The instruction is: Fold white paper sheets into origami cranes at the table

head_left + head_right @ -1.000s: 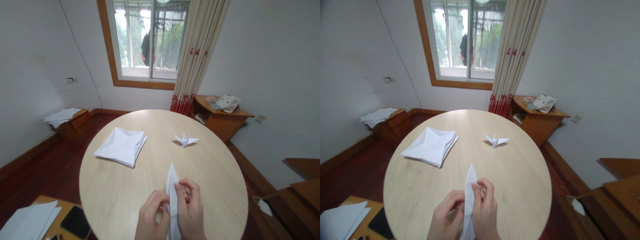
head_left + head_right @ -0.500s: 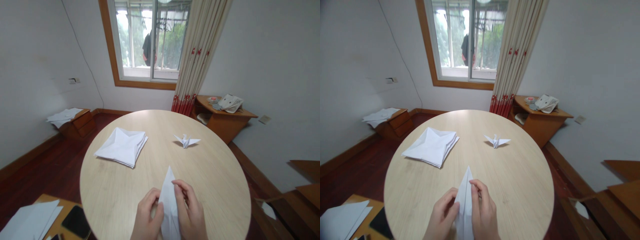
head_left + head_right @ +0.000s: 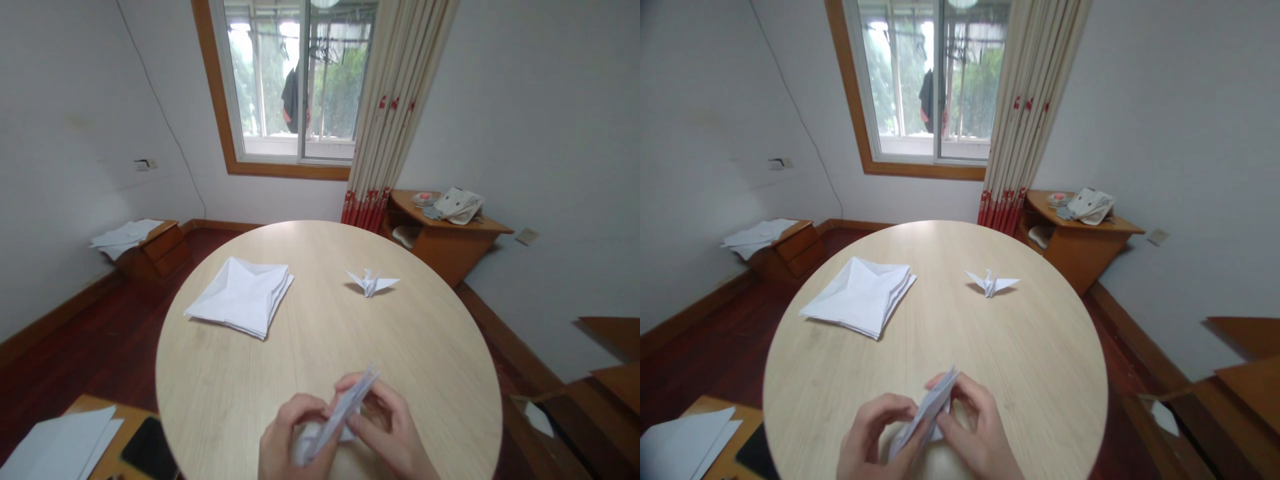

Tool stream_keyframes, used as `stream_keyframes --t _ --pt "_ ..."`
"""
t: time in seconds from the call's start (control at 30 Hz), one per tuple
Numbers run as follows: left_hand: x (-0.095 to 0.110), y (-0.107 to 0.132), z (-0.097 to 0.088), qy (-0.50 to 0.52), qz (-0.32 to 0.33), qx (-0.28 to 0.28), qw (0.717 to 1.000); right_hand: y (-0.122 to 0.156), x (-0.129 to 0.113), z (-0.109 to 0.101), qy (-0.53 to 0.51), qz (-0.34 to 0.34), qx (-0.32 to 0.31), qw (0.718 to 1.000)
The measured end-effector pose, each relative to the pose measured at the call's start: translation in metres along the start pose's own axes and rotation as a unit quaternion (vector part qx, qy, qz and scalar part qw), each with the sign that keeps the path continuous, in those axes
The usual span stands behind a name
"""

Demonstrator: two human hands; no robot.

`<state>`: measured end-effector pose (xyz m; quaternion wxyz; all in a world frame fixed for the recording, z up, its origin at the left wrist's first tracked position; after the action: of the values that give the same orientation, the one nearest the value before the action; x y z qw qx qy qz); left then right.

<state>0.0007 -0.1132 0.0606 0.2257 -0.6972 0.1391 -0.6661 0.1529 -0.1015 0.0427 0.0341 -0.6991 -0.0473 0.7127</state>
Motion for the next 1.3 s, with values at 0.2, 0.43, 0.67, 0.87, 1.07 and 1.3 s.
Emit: stream_keyframes --t 0.2,0.43,0.67,0.87,1.07,1.3 --pt "-0.021 -0.005 0.005 0.18 -0.184 -0.18 0.949 0.003 0.002 -0.011 0.05 -0.011 -0.023 0.998" --pt "-0.022 -0.01 0.009 0.25 -0.229 -0.215 0.916 0.003 -0.006 0.0 0.049 0.019 -0.076 0.996" --pt "-0.013 -0.024 0.004 0.177 -0.201 -0.176 0.947 -0.001 -0.004 -0.004 0.018 0.017 -0.045 0.999" --pt "-0.006 -0.032 -0.008 0.097 -0.126 -0.083 0.984 -0.003 -0.026 0.003 0.023 0.027 -0.137 0.99" --pt "-0.005 -0.03 -0.017 0.019 -0.005 -0.011 1.0 0.003 -0.011 0.001 -0.014 0.06 -0.096 0.994" --pt "-0.006 -0.029 -0.02 0.06 -0.008 -0.015 0.998 0.004 -0.009 -0.009 0.077 -0.015 0.046 0.996"
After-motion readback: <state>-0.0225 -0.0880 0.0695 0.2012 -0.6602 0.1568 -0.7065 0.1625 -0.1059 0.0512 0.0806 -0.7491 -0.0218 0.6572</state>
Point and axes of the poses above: each hand's wrist, its own y-axis away from the middle knuckle, its own z-axis out of the palm, x = y × z, the point moved 4 cm from there along -y, towards the middle knuckle, and after that the axes turned 4 degrees about y, right-handed, at the moved point
